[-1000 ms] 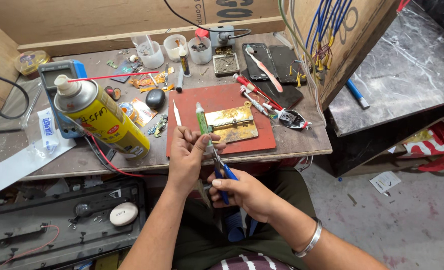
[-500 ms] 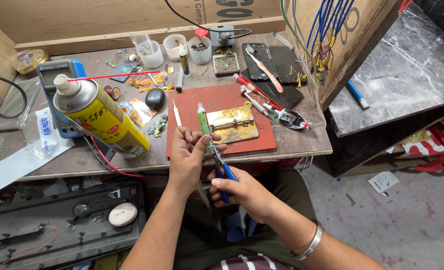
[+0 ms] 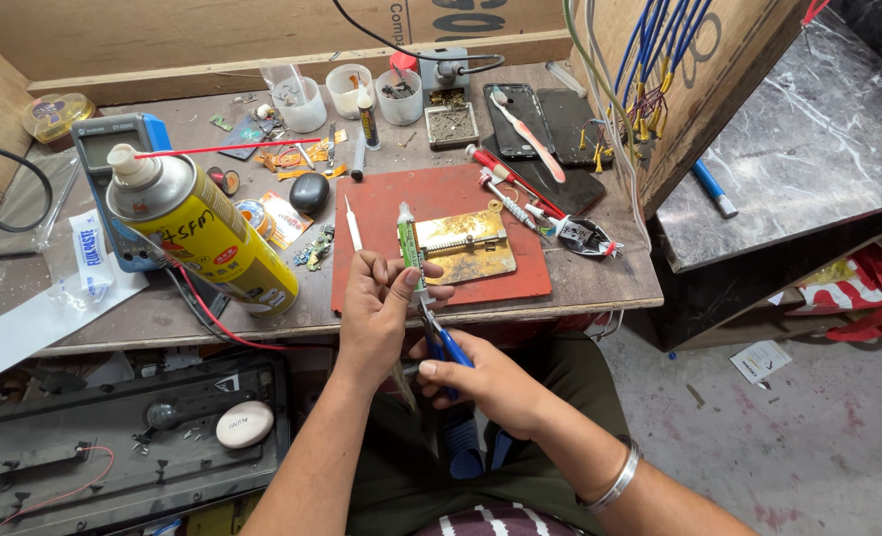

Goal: The person applies flux to a small circuit board, then uses a soldering iron to solder components while holding the board with tweezers. They later use pliers to cut the tip of a flux tube and continue working on the board.

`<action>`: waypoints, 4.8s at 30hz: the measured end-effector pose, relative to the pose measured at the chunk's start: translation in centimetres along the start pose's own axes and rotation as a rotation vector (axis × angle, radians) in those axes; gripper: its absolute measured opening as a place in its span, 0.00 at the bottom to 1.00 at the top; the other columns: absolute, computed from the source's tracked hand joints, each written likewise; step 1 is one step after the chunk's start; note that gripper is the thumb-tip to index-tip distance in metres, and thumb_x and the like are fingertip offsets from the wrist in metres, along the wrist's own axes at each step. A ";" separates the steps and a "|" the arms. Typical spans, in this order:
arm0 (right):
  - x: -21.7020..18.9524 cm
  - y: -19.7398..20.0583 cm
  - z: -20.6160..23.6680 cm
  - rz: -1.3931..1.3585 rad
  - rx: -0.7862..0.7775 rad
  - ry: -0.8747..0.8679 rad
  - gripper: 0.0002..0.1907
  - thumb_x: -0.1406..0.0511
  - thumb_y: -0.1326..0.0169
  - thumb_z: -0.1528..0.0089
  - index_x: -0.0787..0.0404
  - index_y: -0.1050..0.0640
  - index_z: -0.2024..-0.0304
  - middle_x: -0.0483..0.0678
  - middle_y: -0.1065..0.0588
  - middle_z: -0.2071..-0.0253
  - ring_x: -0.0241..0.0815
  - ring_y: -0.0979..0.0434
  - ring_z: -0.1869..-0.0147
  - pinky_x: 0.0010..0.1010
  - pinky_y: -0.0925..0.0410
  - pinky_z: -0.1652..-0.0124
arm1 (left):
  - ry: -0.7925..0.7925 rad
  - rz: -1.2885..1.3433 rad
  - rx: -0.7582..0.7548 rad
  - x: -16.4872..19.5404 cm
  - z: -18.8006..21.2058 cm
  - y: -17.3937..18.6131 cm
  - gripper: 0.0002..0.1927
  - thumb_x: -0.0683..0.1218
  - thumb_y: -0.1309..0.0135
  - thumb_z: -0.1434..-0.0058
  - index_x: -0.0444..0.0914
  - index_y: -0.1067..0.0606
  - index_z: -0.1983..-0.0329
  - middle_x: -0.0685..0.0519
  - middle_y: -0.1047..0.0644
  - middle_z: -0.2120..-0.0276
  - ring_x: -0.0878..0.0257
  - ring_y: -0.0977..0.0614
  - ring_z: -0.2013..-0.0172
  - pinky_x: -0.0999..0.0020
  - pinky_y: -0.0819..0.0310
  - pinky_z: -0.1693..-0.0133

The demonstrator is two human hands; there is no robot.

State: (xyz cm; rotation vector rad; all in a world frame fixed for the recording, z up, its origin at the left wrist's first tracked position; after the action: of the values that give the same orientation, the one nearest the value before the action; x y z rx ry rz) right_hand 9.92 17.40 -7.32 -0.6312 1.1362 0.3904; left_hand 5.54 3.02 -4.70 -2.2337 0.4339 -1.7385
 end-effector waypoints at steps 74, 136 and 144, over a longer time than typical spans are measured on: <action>-8.5 0.2 4.7 0.433 0.398 0.759 0.14 0.63 0.43 0.34 0.64 0.23 0.49 0.49 0.24 0.49 0.42 0.20 0.45 0.33 0.27 0.48 | -0.142 0.089 -0.067 -0.2 3.9 -2.4 0.23 0.46 0.37 0.33 0.31 0.25 0.39 0.53 0.22 0.58 0.68 0.19 0.57 0.71 0.22 0.52; -5.8 2.0 5.4 0.733 0.635 1.142 0.09 0.72 0.38 0.39 0.65 0.22 0.56 0.53 0.18 0.56 0.45 0.14 0.53 0.31 0.23 0.53 | -0.835 -0.875 -0.105 5.6 4.7 -6.1 0.16 0.36 0.40 0.43 0.34 0.23 0.51 0.42 0.21 0.47 0.48 0.15 0.50 0.61 0.16 0.49; -4.9 3.3 5.9 0.432 0.614 0.877 0.07 0.71 0.41 0.36 0.66 0.20 0.55 0.50 0.16 0.60 0.36 0.15 0.57 0.25 0.23 0.57 | -0.890 -1.020 -0.129 6.2 5.1 -7.4 0.24 0.32 0.40 0.42 0.42 0.24 0.44 0.48 0.23 0.42 0.50 0.16 0.49 0.60 0.19 0.48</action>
State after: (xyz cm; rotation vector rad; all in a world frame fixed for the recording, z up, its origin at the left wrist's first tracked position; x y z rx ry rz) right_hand 10.34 23.86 -1.99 0.0336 2.1329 0.0891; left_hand 12.45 7.48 2.48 -3.2527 -0.9436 -0.7234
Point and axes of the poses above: each hand's wrist, its own z-axis away from the middle knuckle, its own y-axis out of the back of the hand, x = y × z, the point moved 5 cm from there along -z, towards the middle knuckle
